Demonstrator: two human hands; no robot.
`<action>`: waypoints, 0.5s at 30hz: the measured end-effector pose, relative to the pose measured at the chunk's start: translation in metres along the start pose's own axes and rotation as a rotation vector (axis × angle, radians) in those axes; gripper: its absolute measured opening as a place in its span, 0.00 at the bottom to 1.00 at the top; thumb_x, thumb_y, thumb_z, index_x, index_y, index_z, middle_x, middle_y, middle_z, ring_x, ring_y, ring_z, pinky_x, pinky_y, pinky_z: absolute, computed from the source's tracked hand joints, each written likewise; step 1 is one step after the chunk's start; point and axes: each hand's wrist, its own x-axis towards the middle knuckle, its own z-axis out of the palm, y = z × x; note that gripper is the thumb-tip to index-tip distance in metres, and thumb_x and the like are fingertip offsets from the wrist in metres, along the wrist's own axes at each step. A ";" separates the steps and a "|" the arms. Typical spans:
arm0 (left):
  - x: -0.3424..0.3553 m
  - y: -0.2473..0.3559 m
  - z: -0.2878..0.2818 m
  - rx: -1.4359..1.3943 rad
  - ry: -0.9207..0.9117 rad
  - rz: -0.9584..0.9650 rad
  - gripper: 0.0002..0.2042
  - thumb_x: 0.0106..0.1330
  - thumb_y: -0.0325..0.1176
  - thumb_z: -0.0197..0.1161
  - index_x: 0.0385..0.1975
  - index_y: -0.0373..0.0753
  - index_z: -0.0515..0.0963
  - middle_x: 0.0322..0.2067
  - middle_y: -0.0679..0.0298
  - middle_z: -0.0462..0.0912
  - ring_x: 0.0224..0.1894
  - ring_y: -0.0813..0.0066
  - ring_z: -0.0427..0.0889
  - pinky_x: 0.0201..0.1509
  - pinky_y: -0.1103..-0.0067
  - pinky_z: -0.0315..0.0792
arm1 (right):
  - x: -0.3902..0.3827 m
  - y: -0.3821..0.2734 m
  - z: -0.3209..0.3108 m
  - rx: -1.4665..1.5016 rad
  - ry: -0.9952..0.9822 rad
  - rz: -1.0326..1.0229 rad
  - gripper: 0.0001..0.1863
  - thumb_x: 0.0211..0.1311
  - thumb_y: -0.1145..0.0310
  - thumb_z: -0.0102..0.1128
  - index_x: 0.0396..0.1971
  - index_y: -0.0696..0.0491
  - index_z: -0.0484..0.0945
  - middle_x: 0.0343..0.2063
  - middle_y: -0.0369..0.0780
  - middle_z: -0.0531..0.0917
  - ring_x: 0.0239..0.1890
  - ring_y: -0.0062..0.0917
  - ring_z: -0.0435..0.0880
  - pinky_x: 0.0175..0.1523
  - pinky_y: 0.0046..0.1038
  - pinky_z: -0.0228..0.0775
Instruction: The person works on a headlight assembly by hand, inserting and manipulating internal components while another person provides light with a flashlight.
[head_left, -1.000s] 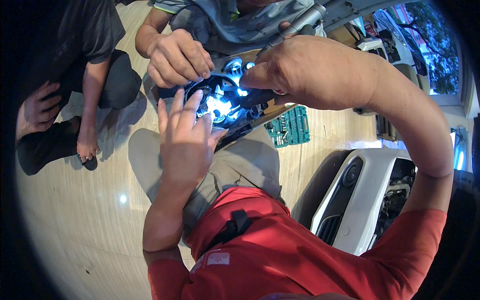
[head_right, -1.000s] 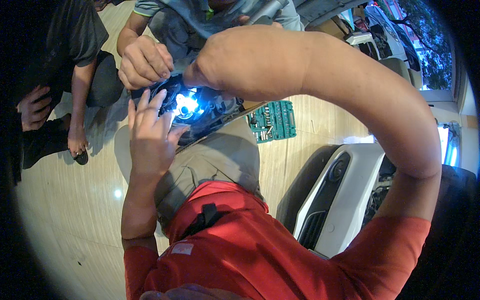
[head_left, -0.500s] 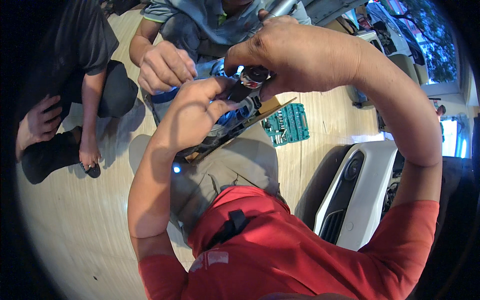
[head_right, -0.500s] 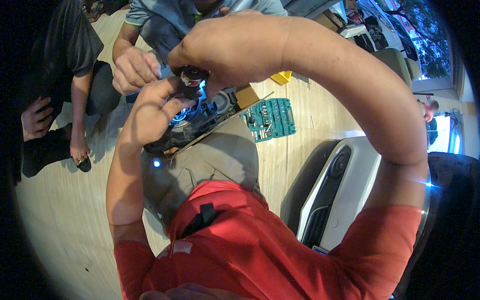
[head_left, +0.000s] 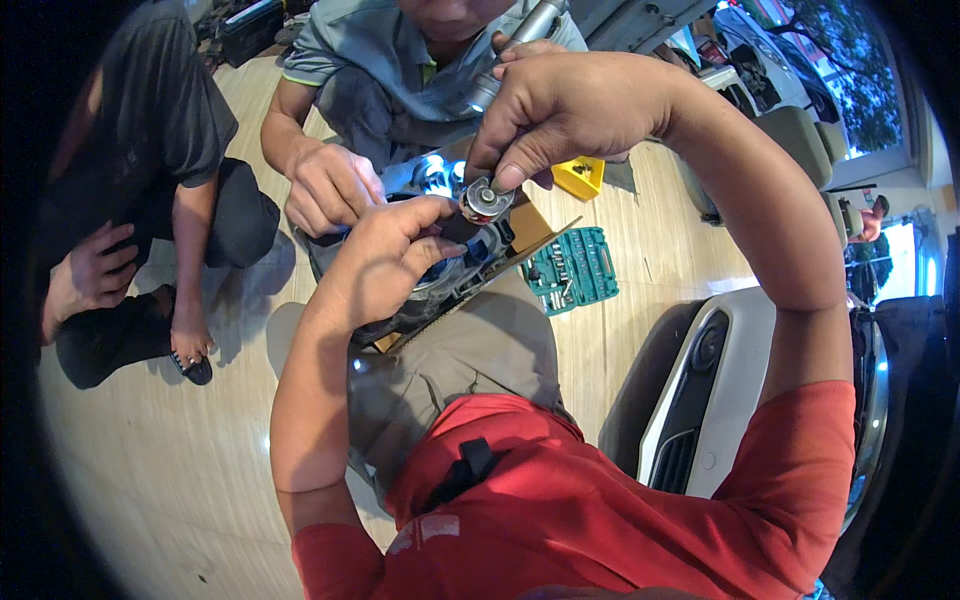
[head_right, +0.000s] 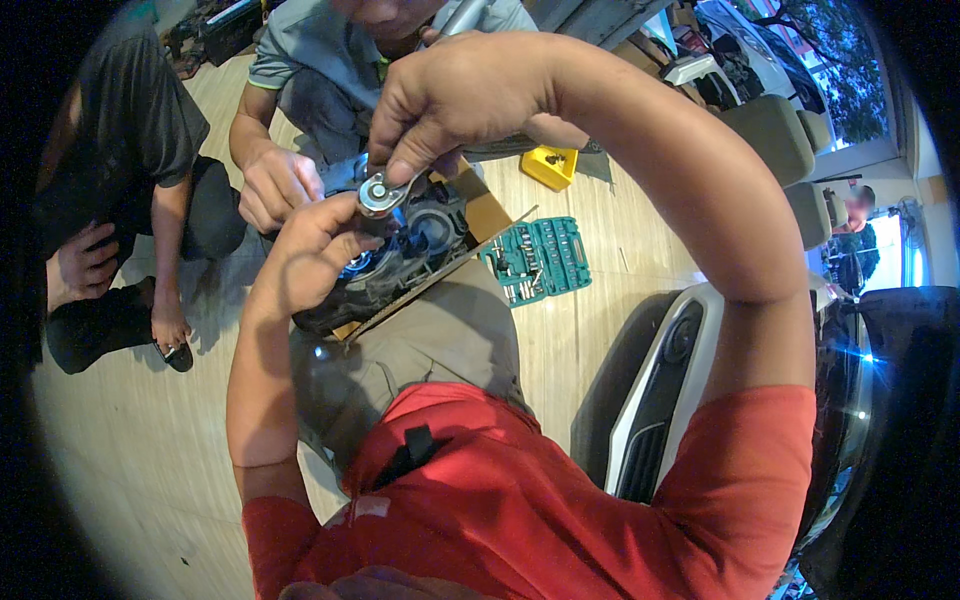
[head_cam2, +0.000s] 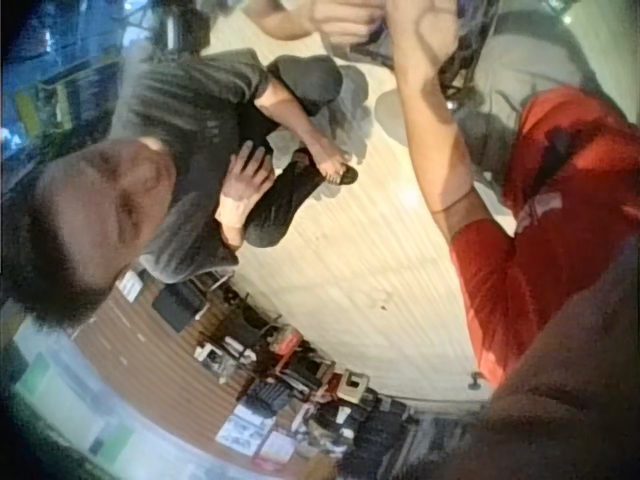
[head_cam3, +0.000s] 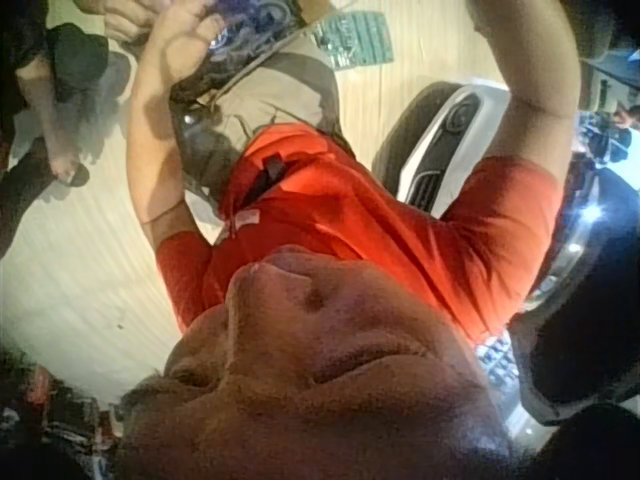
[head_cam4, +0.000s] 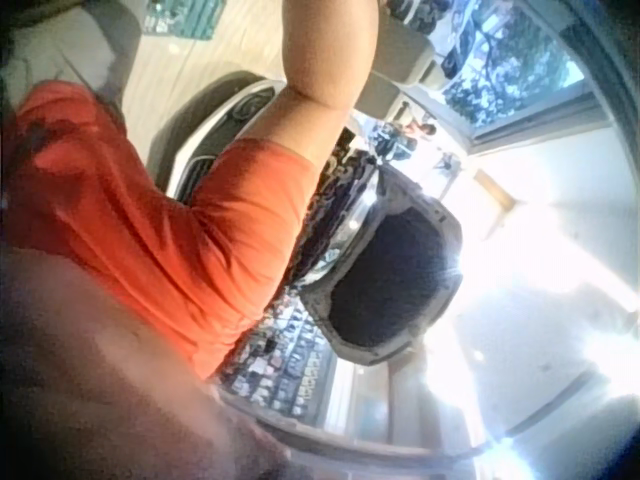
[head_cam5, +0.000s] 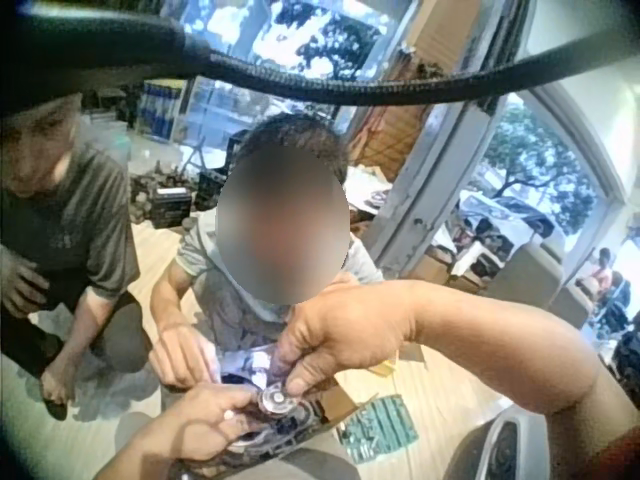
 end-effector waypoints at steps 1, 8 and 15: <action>0.000 0.001 -0.001 0.002 0.001 -0.018 0.12 0.64 0.22 0.61 0.47 0.30 0.77 0.39 0.58 0.83 0.42 0.74 0.78 0.52 0.78 0.71 | 0.000 -0.003 -0.001 -0.018 -0.008 0.031 0.18 0.67 0.54 0.61 0.46 0.53 0.86 0.26 0.33 0.87 0.30 0.17 0.84 0.67 0.37 0.50; 0.004 -0.007 -0.003 -0.050 0.034 -0.015 0.14 0.63 0.22 0.61 0.48 0.30 0.77 0.40 0.60 0.83 0.44 0.76 0.78 0.52 0.78 0.71 | -0.004 0.008 0.009 0.157 0.024 0.068 0.18 0.64 0.57 0.65 0.46 0.55 0.84 0.23 0.34 0.83 0.21 0.13 0.80 0.32 0.21 0.72; 0.000 -0.005 -0.013 -0.026 0.018 -0.003 0.15 0.63 0.23 0.61 0.50 0.30 0.77 0.42 0.58 0.83 0.45 0.73 0.79 0.53 0.77 0.71 | -0.009 -0.022 0.048 0.606 0.220 0.270 0.25 0.69 0.61 0.62 0.61 0.58 0.73 0.25 0.33 0.80 0.19 0.13 0.74 0.23 0.17 0.65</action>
